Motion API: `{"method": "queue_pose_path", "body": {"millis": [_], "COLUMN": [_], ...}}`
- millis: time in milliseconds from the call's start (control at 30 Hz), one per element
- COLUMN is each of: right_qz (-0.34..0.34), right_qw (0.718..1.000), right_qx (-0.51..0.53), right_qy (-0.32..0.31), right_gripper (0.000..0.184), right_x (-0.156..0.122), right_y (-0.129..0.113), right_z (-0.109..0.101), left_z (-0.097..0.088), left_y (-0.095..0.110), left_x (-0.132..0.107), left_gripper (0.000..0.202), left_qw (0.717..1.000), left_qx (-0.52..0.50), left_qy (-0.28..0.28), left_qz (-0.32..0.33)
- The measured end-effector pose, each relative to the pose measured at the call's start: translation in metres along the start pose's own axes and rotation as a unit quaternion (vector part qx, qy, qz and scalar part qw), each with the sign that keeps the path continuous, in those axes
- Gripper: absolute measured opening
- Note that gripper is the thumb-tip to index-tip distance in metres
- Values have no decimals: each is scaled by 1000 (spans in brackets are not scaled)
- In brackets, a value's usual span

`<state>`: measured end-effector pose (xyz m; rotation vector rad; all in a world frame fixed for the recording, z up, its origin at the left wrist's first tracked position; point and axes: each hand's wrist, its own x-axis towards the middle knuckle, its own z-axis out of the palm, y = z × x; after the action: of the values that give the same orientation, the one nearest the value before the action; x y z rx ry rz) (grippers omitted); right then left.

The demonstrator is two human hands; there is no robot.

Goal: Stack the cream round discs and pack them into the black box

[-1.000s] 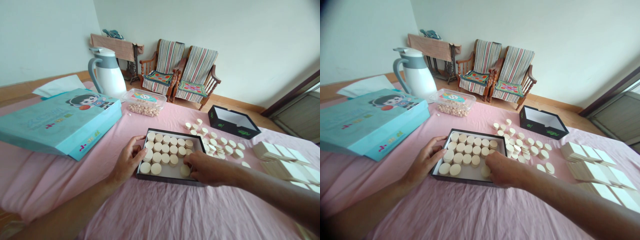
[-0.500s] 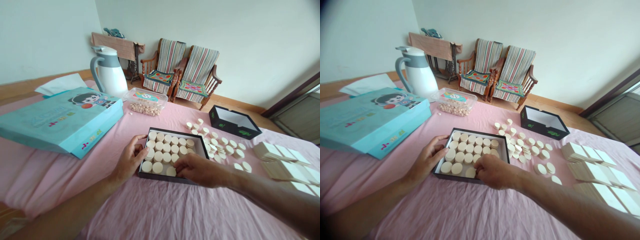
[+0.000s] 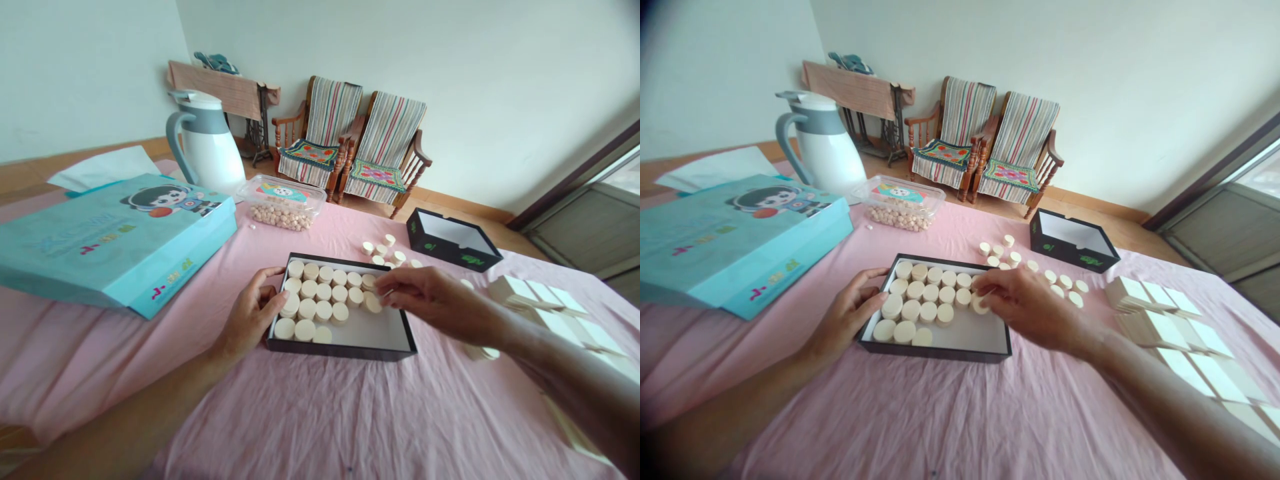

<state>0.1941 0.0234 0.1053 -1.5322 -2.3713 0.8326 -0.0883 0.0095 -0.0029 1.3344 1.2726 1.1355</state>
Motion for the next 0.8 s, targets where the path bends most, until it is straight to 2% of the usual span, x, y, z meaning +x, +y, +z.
{"method": "queue_pose_path", "body": {"millis": [67,167,267,367,500,667,800], "right_qz": [38,76,86,60,90,120,106], "right_qw": [996,992,982,973,961,962,967], "right_qx": [-24,-72,-162,-217,-258,-241,-226], "right_qy": [73,74,39,50,51,40,47], "right_gripper": [26,23,19,30,28,22,11], "right_x": [-10,-23,-33,-37,-31,-21,-21], "right_y": [20,54,85,106,116,113,113], "right_z": [-19,-27,-12,10,27,28,28], "left_z": [1,1,2,2,1,1,1], "left_y": [1,1,1,1,0,0,0], "left_x": [0,0,0,0,1,0,0], "left_gripper": [53,54,55,55,54,52,52], "left_qw": [1000,1000,1000,1000,1000,1000,1000], "left_qx": [-3,-5,-4,1,0,2,-1], "left_qy": [1,0,4,4,2,-2,-3], "left_qz": [-2,-4,-3,2,4,1,-2]}}
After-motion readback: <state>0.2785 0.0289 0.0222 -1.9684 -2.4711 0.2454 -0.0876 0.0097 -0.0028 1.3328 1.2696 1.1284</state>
